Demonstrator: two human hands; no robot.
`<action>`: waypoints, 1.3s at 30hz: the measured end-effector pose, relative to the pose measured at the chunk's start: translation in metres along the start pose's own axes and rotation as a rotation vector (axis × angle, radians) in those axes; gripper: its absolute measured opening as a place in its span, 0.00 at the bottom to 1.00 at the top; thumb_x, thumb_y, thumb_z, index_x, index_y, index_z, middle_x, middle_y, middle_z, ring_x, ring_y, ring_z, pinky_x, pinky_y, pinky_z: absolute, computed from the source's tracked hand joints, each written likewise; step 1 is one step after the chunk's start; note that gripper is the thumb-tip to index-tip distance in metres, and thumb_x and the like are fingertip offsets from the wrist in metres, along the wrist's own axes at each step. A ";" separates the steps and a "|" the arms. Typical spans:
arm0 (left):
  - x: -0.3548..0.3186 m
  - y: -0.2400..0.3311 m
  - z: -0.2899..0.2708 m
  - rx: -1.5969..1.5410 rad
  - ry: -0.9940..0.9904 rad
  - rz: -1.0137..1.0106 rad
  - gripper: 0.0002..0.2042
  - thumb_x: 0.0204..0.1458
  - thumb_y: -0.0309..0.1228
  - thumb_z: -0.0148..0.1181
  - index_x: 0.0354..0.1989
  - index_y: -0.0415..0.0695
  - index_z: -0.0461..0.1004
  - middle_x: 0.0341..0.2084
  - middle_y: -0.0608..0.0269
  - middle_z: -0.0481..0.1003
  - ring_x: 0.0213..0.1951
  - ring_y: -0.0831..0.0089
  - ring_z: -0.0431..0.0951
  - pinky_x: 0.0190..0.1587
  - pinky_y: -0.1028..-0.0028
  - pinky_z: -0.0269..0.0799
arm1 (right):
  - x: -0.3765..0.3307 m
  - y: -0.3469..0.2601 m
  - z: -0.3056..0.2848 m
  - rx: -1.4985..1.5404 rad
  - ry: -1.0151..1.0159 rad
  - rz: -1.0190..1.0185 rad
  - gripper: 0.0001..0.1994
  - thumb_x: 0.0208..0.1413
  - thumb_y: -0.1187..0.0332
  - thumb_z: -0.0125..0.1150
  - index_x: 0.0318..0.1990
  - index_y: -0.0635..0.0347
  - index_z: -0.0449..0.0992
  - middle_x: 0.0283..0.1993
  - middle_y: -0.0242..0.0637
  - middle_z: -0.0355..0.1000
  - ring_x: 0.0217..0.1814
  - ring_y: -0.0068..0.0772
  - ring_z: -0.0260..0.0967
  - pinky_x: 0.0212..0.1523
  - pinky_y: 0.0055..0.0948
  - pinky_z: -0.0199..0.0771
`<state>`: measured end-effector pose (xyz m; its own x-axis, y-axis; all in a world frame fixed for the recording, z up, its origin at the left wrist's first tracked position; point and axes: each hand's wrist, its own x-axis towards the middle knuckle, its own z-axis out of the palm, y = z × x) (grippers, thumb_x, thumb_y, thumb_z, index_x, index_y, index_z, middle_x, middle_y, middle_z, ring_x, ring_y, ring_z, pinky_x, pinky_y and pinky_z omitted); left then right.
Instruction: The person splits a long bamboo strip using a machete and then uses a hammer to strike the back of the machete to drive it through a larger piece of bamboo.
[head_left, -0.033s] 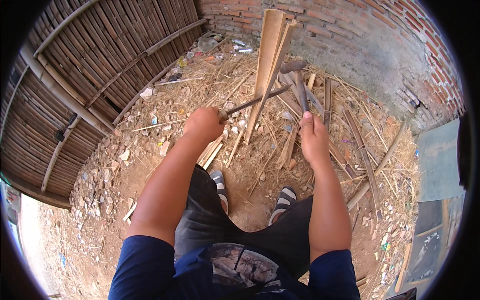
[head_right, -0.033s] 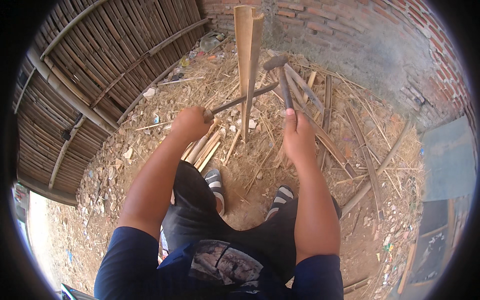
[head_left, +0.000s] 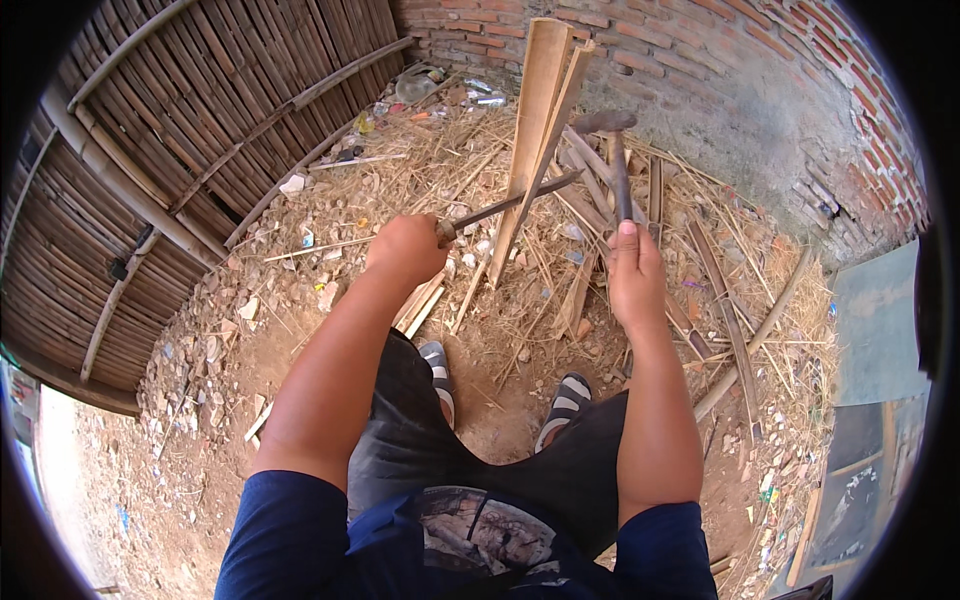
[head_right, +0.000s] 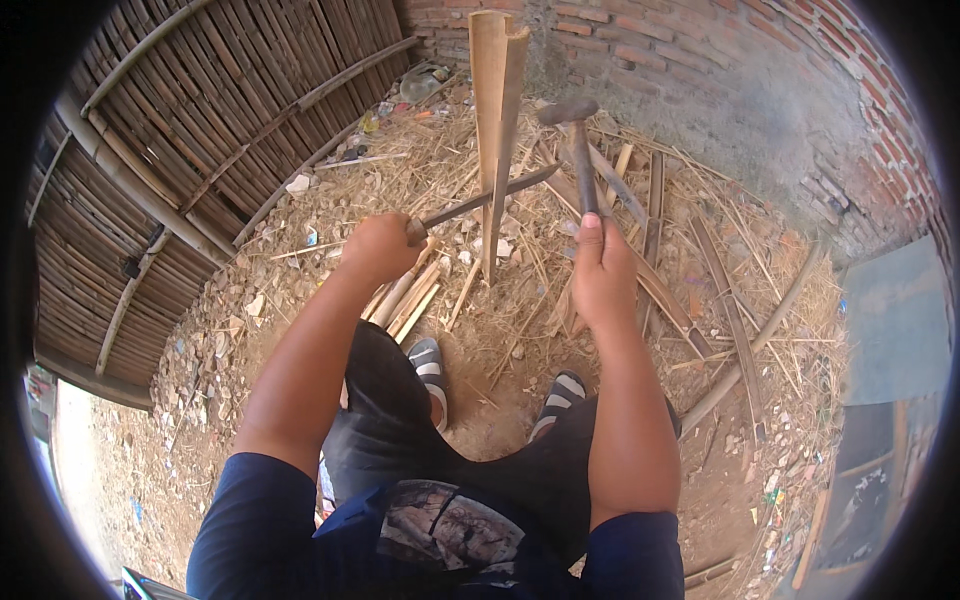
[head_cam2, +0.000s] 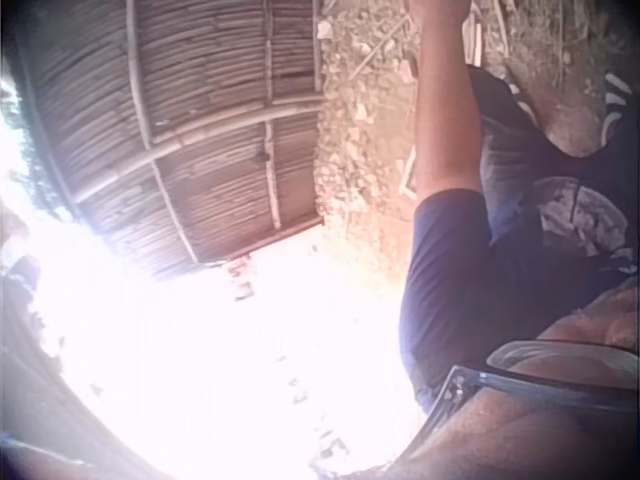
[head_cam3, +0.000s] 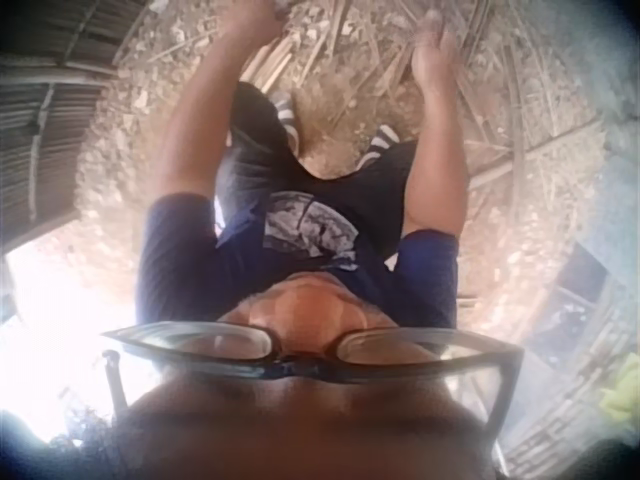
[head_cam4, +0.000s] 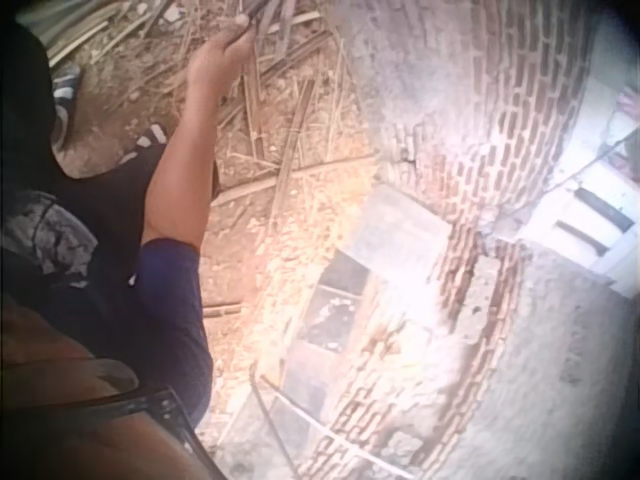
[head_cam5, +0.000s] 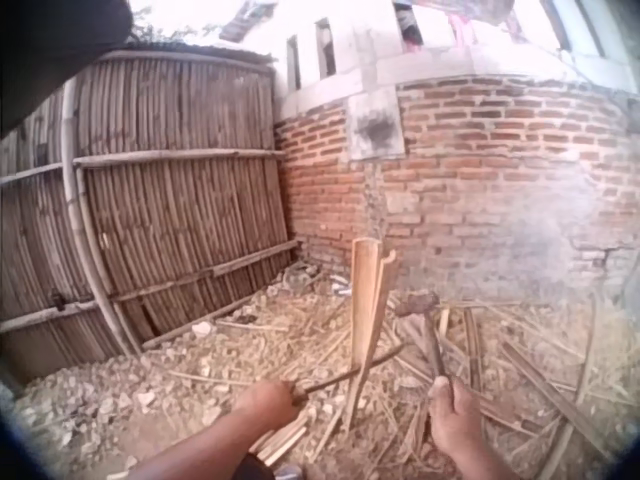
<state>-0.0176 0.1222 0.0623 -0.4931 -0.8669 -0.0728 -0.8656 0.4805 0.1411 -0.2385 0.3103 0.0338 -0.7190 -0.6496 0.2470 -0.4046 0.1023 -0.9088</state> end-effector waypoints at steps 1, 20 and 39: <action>0.001 -0.002 0.003 -0.010 0.006 0.014 0.17 0.55 0.44 0.63 0.46 0.45 0.80 0.42 0.50 0.82 0.46 0.52 0.82 0.50 0.58 0.78 | -0.002 -0.003 -0.003 0.098 0.026 -0.053 0.26 0.72 0.46 0.43 0.37 0.63 0.71 0.26 0.36 0.69 0.27 0.31 0.66 0.30 0.34 0.65; 0.011 -0.008 0.026 -0.115 0.051 0.048 0.21 0.54 0.47 0.65 0.41 0.37 0.78 0.37 0.42 0.81 0.43 0.46 0.82 0.49 0.54 0.76 | -0.001 -0.003 -0.008 -0.072 0.012 -0.072 0.23 0.72 0.50 0.43 0.41 0.64 0.72 0.27 0.51 0.73 0.32 0.56 0.74 0.35 0.47 0.69; 0.018 -0.020 0.033 -0.084 0.022 0.009 0.18 0.55 0.45 0.64 0.43 0.41 0.79 0.37 0.46 0.82 0.44 0.49 0.82 0.50 0.55 0.77 | -0.003 0.000 0.015 -0.148 0.003 -0.093 0.24 0.72 0.49 0.43 0.38 0.63 0.72 0.25 0.52 0.71 0.32 0.58 0.72 0.35 0.50 0.68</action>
<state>-0.0123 0.1018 0.0260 -0.4978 -0.8659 -0.0496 -0.8504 0.4760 0.2243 -0.2277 0.3007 0.0284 -0.6759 -0.6595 0.3290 -0.5481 0.1513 -0.8226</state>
